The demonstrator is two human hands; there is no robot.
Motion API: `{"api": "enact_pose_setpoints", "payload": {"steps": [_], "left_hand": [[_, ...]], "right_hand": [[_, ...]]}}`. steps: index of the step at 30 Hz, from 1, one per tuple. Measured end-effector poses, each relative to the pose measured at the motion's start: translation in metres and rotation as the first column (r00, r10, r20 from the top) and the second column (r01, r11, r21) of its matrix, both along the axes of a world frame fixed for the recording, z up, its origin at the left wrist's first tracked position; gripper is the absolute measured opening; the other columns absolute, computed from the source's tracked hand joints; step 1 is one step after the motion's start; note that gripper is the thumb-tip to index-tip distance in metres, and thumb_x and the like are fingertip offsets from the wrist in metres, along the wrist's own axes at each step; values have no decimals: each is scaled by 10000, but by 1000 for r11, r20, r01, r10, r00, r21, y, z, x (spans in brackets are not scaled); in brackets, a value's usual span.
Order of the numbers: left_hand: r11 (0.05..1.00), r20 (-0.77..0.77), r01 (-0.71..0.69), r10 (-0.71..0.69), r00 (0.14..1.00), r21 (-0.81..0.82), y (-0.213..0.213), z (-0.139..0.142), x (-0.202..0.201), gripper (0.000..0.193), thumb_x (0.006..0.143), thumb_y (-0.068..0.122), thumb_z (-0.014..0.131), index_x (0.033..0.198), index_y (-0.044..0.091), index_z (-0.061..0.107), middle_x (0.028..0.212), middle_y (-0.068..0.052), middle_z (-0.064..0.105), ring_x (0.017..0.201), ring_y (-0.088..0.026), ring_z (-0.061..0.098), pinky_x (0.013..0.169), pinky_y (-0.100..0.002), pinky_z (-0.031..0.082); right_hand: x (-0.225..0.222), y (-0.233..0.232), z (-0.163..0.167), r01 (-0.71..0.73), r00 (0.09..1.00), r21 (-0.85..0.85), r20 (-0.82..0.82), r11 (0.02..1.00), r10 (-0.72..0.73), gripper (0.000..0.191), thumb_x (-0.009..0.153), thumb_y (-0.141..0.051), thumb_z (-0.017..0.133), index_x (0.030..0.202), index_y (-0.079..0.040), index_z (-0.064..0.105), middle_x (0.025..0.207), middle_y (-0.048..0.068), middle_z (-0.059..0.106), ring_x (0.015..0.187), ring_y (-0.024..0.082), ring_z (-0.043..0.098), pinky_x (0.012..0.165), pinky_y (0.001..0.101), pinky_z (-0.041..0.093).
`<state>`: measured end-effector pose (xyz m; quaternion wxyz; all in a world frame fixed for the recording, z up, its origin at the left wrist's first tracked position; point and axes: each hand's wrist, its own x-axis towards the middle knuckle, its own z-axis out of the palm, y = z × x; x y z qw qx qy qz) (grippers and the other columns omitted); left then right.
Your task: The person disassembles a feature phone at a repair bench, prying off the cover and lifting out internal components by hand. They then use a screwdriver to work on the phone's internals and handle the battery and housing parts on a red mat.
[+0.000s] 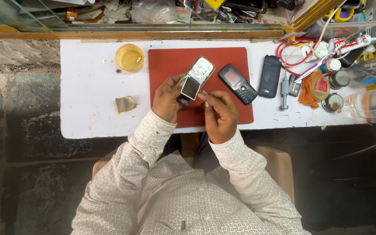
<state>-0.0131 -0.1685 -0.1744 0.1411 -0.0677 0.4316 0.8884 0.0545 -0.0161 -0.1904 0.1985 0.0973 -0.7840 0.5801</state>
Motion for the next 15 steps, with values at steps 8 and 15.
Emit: {"api": "enact_pose_setpoints", "payload": {"steps": [8,15], "left_hand": [[992,43,6,-12,999,127,-1,-12,12,383,1006,81,433,1368,-42,450,1170,-158,672,997,-216,686,828,-357,591],[966,0,-4,4,1000,258,2,-13,21,405,1112,290,350,1339,-7,509,1155,-124,667,1014,-197,674,874,-365,583]], "right_hand": [[-21,-1,25,40,951,382,-299,923,82,357,808,65,816,1148,-4,730,1083,111,631,893,216,653,731,298,545],[-32,8,26,-105,923,462,-283,880,259,360,757,-18,878,1087,-16,735,1037,118,649,917,232,658,776,342,558]]}}
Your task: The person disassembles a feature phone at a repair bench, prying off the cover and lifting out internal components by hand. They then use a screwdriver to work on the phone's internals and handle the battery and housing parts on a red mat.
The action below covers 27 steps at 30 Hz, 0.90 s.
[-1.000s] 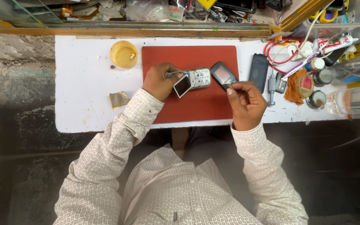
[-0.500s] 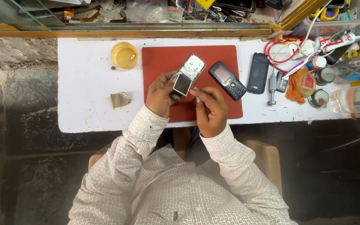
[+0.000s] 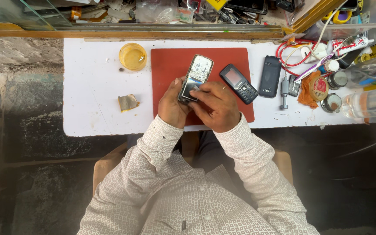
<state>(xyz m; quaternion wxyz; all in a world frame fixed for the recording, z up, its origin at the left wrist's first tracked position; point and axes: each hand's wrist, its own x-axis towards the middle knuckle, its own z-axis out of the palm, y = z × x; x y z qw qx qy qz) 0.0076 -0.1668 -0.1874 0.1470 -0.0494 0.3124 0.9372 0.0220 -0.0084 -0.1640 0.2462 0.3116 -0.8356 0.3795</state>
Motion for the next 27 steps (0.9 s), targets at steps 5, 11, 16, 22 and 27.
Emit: {"api": "enact_pose_setpoints", "payload": {"steps": [5,11,16,22,27], "left_hand": [[995,4,-100,100,995,30,4,1,-1,284,1107,255,371,1264,47,486,1180,-133,668,1031,-208,672,903,-371,575],[983,-59,-161,166,984,89,22,-1,5,221,1085,177,399,1261,63,469,1195,-111,638,1085,-220,653,974,-407,544],[985,-105,-155,162,981,71,23,-5,6,324,989,26,523,1302,76,458,1201,-76,620,1155,-209,606,1082,-425,479],[891,-5,-123,135,991,-437,-22,-8,7,354,926,43,615,1269,40,529,1042,-79,719,914,-171,691,807,-328,595],[666,-262,-152,-68,963,-730,-41,-11,16,291,934,7,714,1215,-38,652,1007,-95,727,878,-102,682,780,-207,597]], "right_hand": [[18,-4,-18,165,951,-464,309,870,-15,393,885,-10,823,1252,0,683,1207,91,602,1069,196,670,927,322,612],[21,-9,-40,295,833,-729,513,618,208,473,871,-8,808,1310,20,635,1269,90,580,1086,179,670,941,309,615],[9,8,-37,325,822,-673,548,664,152,451,858,37,824,1285,34,681,1184,73,642,1049,161,652,938,285,580],[-5,54,-26,170,699,-604,631,779,337,423,846,89,789,1252,15,694,1169,43,605,1003,122,620,901,257,567],[-1,53,-30,146,715,-514,646,845,269,434,863,130,757,1275,9,692,1220,50,574,1043,117,611,919,250,552]]}}
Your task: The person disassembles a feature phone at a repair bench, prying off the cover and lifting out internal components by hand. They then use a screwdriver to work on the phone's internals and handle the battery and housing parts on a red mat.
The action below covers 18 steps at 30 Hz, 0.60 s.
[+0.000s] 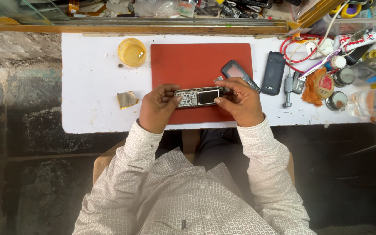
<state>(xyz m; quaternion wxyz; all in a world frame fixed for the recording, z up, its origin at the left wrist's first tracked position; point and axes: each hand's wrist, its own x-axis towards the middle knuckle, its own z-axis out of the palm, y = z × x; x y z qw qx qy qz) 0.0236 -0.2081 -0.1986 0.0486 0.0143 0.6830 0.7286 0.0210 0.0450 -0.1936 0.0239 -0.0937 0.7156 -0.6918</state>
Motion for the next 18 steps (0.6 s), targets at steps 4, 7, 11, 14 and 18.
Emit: {"api": "enact_pose_setpoints", "payload": {"steps": [4,7,11,14,18], "left_hand": [[966,-15,-27,24,1000,-257,6,7,4,272,860,56,769,1119,3,704,867,-33,740,722,-71,684,639,-209,577],[884,-175,-99,20,984,-457,10,14,5,211,810,81,839,1000,26,765,796,-61,701,619,-136,609,560,-280,492],[882,-239,-105,-9,971,-459,12,19,4,152,842,69,807,983,41,758,830,-71,709,653,-153,647,590,-296,505],[880,-248,-111,-8,969,-462,11,19,4,149,839,67,809,976,33,761,822,-81,708,651,-165,649,592,-300,505],[881,-206,-87,-12,978,-465,10,19,3,158,839,93,813,977,35,763,823,-72,718,643,-155,656,584,-290,519]], "right_hand": [[8,-12,-1,86,996,39,-6,996,-86,423,853,134,745,1248,-6,690,1224,50,587,1029,125,662,912,250,611],[13,-17,2,134,990,69,-59,989,-130,426,855,129,754,1250,-17,689,1236,59,590,1048,134,673,928,249,614],[23,-25,5,323,921,259,-307,910,-240,422,823,61,824,1221,-14,706,1184,98,634,1035,184,675,925,300,587],[33,-35,6,502,830,377,-464,779,-310,375,819,7,876,1168,-5,739,1097,118,678,1002,231,678,902,345,564],[42,-46,5,572,786,333,-484,749,-385,347,829,-27,877,1141,8,729,1053,120,679,972,226,692,868,326,578]]}}
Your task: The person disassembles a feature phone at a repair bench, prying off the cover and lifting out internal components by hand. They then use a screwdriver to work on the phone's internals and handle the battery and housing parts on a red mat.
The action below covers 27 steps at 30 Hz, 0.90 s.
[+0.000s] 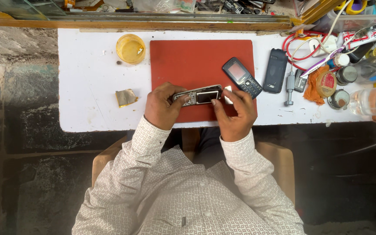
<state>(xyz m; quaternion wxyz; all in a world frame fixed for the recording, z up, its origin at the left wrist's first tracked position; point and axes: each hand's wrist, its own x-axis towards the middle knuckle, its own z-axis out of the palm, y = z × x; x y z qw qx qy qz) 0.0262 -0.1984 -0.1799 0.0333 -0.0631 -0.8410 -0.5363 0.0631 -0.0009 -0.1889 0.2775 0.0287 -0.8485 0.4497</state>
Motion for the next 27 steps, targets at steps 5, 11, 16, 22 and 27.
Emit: {"api": "enact_pose_setpoints", "payload": {"steps": [5,11,16,22,27], "left_hand": [[1000,3,13,-13,1000,-28,-3,2,-6,178,827,106,833,975,26,774,822,-84,722,632,-164,649,590,-298,523],[998,-36,30,-31,999,-49,-6,1,-9,215,815,124,847,992,23,776,857,-91,715,652,-167,648,603,-306,531],[994,-66,47,-53,996,-99,-7,0,-10,264,803,140,854,1025,25,769,857,-93,684,639,-181,628,594,-322,526],[989,-83,26,-39,996,-147,-8,-3,-10,294,794,175,865,1047,52,779,870,-87,655,665,-202,621,610,-346,525],[947,-224,-16,-59,973,-321,-10,-6,-13,336,773,250,894,1033,62,793,953,-112,623,875,-281,601,770,-403,530]], "right_hand": [[6,-10,-2,36,999,21,19,999,-36,330,847,-45,877,1135,18,728,1044,111,651,943,223,682,819,319,576],[8,-13,-7,79,997,141,-8,987,-79,382,833,-98,895,1161,7,730,1065,108,621,983,252,629,851,364,536],[10,-16,-13,83,997,150,-15,985,-82,414,834,-104,887,1201,-7,723,1079,111,615,1015,266,596,891,383,503],[13,-20,-16,66,998,138,-7,988,-66,442,854,-98,865,1254,-8,700,1103,113,608,1038,270,581,925,392,490],[13,-21,-17,48,999,103,9,994,-49,349,914,-70,795,1246,-13,703,1100,104,601,1043,264,587,931,386,495]]}}
